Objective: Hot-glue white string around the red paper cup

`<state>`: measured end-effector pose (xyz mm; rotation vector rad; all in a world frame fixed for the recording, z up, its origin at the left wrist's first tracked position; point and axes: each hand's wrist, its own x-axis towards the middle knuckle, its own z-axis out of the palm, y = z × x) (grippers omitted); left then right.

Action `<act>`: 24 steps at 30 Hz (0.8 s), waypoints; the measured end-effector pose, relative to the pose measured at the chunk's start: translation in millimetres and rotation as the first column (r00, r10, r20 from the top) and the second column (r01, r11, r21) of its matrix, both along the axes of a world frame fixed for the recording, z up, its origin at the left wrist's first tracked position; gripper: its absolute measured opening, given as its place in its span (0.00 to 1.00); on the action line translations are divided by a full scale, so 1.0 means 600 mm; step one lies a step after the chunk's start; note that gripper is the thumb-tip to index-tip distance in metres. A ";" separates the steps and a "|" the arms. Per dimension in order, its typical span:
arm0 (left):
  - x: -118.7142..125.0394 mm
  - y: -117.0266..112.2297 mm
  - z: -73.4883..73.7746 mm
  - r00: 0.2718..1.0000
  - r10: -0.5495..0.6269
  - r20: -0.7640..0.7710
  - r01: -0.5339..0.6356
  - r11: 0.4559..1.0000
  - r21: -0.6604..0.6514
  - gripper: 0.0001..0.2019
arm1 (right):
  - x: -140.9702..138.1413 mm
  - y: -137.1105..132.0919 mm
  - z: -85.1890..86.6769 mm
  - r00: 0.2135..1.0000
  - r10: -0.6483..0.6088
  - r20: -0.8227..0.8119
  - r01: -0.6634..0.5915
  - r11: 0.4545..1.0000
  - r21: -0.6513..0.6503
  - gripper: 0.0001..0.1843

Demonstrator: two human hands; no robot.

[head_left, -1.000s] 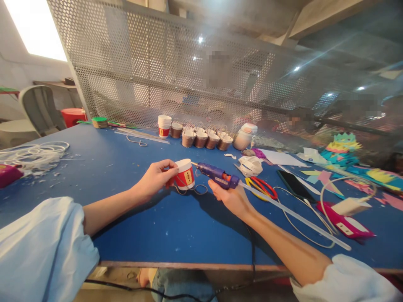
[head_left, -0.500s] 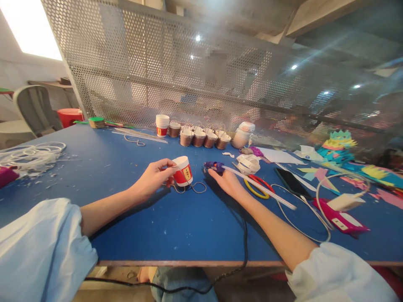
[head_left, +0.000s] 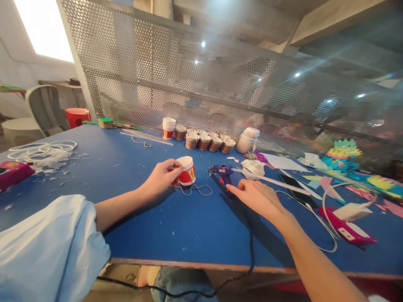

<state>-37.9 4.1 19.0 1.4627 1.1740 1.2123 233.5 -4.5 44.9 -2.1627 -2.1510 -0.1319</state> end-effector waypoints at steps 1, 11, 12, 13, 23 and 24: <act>0.001 0.000 -0.001 1.000 -0.002 -0.008 0.002 1.000 0.007 0.09 | -0.007 -0.010 0.003 0.999 0.043 -0.007 -0.043 0.999 0.009 0.24; -0.002 0.002 -0.011 0.998 0.009 -0.054 -0.001 0.988 0.157 0.09 | -0.155 0.026 -0.045 0.695 0.711 -0.102 -0.551 0.619 0.560 0.08; -0.002 0.002 -0.011 0.998 0.012 -0.062 -0.001 0.987 0.162 0.09 | -0.160 0.031 -0.050 0.697 0.710 -0.101 -0.532 0.606 0.591 0.09; -0.002 0.002 -0.012 0.997 0.013 -0.073 0.000 0.986 0.166 0.10 | -0.163 0.035 -0.054 0.698 0.709 -0.102 -0.517 0.597 0.614 0.09; -0.001 0.001 -0.021 0.970 0.054 -0.235 0.029 0.941 0.336 0.09 | -0.158 0.030 -0.057 0.642 0.748 -0.168 -0.481 0.563 0.672 0.06; -0.001 0.001 -0.022 0.967 0.058 -0.249 0.037 0.931 0.363 0.08 | -0.158 0.028 -0.056 0.640 0.744 -0.191 -0.468 0.574 0.672 0.07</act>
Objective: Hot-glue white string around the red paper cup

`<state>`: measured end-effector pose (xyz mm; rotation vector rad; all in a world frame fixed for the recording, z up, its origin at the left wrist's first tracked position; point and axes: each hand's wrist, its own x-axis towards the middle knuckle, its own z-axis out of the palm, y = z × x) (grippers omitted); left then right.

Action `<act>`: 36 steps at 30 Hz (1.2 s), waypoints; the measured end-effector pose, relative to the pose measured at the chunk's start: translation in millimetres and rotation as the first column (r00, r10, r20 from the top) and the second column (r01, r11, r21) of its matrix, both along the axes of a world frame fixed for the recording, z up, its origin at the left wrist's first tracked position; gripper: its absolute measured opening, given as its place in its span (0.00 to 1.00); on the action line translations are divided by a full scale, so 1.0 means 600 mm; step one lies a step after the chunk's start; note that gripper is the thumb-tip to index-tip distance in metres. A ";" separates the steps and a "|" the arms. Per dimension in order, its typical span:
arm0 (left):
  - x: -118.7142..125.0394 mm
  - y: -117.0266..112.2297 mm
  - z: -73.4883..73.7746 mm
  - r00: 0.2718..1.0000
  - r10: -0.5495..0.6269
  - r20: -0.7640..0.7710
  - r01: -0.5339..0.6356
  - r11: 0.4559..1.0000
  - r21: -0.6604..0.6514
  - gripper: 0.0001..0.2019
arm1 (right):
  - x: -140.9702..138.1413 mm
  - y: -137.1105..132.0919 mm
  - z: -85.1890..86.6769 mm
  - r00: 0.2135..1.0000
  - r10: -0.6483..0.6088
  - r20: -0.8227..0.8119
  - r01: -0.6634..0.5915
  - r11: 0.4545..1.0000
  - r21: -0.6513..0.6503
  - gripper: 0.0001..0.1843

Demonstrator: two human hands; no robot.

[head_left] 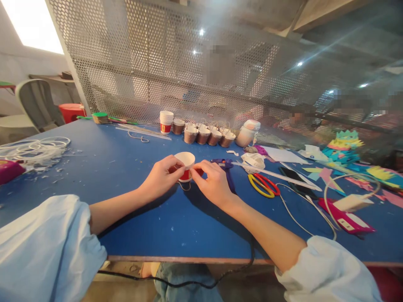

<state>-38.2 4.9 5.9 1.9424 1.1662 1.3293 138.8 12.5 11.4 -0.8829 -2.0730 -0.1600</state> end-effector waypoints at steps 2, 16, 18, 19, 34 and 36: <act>0.001 0.000 -0.001 1.000 -0.011 -0.018 0.012 0.999 0.039 0.08 | 0.001 -0.001 0.001 1.000 -0.005 -0.028 0.004 1.000 -0.030 0.07; 0.001 -0.004 0.004 0.999 -0.022 -0.050 0.026 0.997 0.073 0.09 | 0.008 0.002 0.002 0.996 -0.070 -0.062 0.065 0.995 -0.074 0.08; 0.001 -0.004 0.004 0.998 -0.023 -0.055 0.028 0.996 0.079 0.09 | 0.011 0.004 0.002 0.996 -0.073 -0.055 0.070 0.996 -0.063 0.08; 0.001 -0.004 0.004 0.998 -0.023 -0.060 0.028 0.996 0.082 0.09 | 0.012 0.004 0.002 0.996 -0.076 -0.052 0.073 0.996 -0.057 0.08; -0.009 0.001 0.011 0.981 -0.090 -0.174 0.106 0.991 0.085 0.09 | 0.015 0.009 -0.001 0.996 -0.088 -0.033 0.084 0.991 -0.102 0.07; -0.010 0.002 0.011 0.975 -0.104 -0.199 0.122 0.989 0.084 0.09 | 0.016 0.009 -0.003 0.997 -0.078 -0.022 0.076 0.993 -0.086 0.07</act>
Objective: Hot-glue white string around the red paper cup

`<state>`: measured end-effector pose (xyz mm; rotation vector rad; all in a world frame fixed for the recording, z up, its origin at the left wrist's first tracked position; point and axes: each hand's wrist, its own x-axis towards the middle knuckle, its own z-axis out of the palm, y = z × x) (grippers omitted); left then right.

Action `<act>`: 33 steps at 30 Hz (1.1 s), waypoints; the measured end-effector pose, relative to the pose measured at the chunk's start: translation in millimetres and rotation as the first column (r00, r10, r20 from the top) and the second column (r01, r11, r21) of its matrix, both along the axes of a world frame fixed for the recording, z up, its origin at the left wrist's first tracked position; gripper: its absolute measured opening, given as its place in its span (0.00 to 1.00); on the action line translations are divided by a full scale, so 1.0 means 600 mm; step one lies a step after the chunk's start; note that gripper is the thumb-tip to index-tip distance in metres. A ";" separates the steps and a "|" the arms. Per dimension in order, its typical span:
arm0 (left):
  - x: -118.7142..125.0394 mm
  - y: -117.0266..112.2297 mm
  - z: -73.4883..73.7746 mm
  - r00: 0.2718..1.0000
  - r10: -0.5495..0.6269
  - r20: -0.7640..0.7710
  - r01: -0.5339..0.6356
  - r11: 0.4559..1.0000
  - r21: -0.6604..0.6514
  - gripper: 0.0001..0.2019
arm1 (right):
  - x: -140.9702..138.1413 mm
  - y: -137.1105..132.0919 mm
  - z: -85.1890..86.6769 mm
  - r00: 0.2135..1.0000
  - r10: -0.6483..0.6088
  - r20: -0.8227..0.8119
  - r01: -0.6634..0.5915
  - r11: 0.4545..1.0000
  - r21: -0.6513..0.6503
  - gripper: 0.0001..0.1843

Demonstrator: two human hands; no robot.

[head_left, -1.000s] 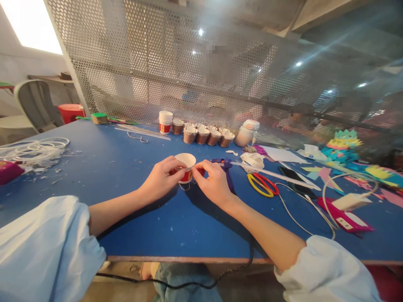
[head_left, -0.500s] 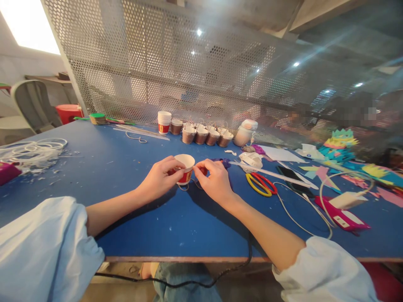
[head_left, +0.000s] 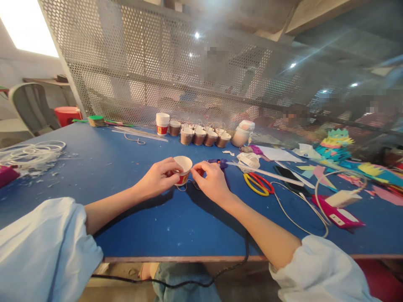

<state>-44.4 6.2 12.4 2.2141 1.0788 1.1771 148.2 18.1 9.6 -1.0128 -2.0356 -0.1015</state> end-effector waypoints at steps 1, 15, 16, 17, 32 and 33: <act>-0.001 0.001 0.000 1.000 -0.007 -0.009 0.007 1.000 0.002 0.09 | 0.001 0.000 -0.001 1.000 0.004 0.007 -0.004 1.000 0.010 0.06; -0.019 0.014 0.003 0.985 -0.139 -0.105 0.145 0.988 0.045 0.09 | 0.010 -0.003 0.002 0.969 0.226 0.099 -0.236 0.966 0.105 0.07; -0.020 0.016 0.001 0.983 -0.148 -0.110 0.154 0.987 0.047 0.09 | 0.010 -0.003 0.002 0.966 0.238 0.106 -0.248 0.964 0.093 0.08; -0.022 0.018 0.000 0.983 -0.149 -0.111 0.155 0.987 0.049 0.09 | 0.010 -0.003 0.002 0.963 0.248 0.105 -0.257 0.963 0.084 0.08; 0.022 -0.030 -0.015 0.987 0.092 -0.128 -0.064 0.976 0.209 0.08 | -0.008 -0.016 -0.009 0.969 0.179 0.170 -0.201 0.972 0.125 0.08; 0.024 -0.031 -0.017 0.988 0.107 -0.112 -0.084 0.977 0.196 0.06 | -0.009 -0.017 -0.009 0.969 0.179 0.168 -0.201 0.972 0.121 0.08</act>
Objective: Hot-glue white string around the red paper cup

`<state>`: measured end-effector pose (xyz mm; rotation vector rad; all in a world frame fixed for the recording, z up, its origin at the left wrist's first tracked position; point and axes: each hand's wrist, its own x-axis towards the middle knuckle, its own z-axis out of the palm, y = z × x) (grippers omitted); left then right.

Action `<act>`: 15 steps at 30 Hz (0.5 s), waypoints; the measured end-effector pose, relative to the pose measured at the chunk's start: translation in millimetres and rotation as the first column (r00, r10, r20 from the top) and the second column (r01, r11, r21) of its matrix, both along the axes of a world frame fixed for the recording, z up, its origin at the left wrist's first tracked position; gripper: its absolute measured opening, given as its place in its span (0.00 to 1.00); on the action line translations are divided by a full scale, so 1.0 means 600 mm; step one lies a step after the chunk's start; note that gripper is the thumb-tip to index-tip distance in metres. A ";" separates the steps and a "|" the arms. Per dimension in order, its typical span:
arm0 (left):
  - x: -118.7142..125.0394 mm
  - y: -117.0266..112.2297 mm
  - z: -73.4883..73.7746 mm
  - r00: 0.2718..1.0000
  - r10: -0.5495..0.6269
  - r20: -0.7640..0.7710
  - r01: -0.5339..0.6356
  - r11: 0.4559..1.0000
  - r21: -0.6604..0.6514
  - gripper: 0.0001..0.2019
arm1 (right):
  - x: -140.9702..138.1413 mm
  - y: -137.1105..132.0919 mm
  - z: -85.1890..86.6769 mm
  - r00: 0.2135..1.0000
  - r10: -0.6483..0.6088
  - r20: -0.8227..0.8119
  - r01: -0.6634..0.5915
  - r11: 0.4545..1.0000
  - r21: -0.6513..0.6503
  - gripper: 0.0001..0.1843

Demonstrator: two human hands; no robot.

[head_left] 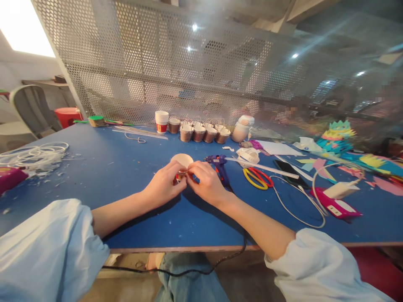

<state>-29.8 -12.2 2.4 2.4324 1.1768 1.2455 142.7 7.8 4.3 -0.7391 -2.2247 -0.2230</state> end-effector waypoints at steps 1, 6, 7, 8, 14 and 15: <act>0.001 0.001 -0.001 1.000 0.012 0.014 -0.012 1.000 -0.008 0.04 | -0.001 -0.001 0.000 1.000 0.000 -0.001 0.000 1.000 -0.004 0.08; 0.001 0.008 -0.003 0.999 0.020 0.035 -0.020 1.000 -0.001 0.03 | -0.004 -0.005 0.000 1.000 0.007 -0.001 -0.007 1.000 -0.010 0.08; 0.001 0.008 -0.003 0.999 0.021 0.037 -0.021 1.000 0.004 0.04 | -0.004 -0.005 0.001 1.000 0.012 -0.008 -0.012 1.000 -0.009 0.08; 0.001 0.007 -0.002 0.999 0.022 0.040 -0.022 1.000 0.008 0.04 | -0.005 -0.006 0.001 1.000 0.016 -0.016 -0.016 1.000 -0.012 0.08; 0.000 0.003 0.003 0.998 0.032 0.058 -0.031 0.999 -0.022 0.05 | -0.009 -0.009 -0.002 0.999 0.013 -0.030 -0.014 0.999 -0.035 0.08; 0.000 0.003 0.003 0.998 0.033 0.060 -0.032 0.999 -0.026 0.05 | -0.009 -0.008 -0.003 0.999 0.013 -0.032 -0.014 1.000 -0.027 0.08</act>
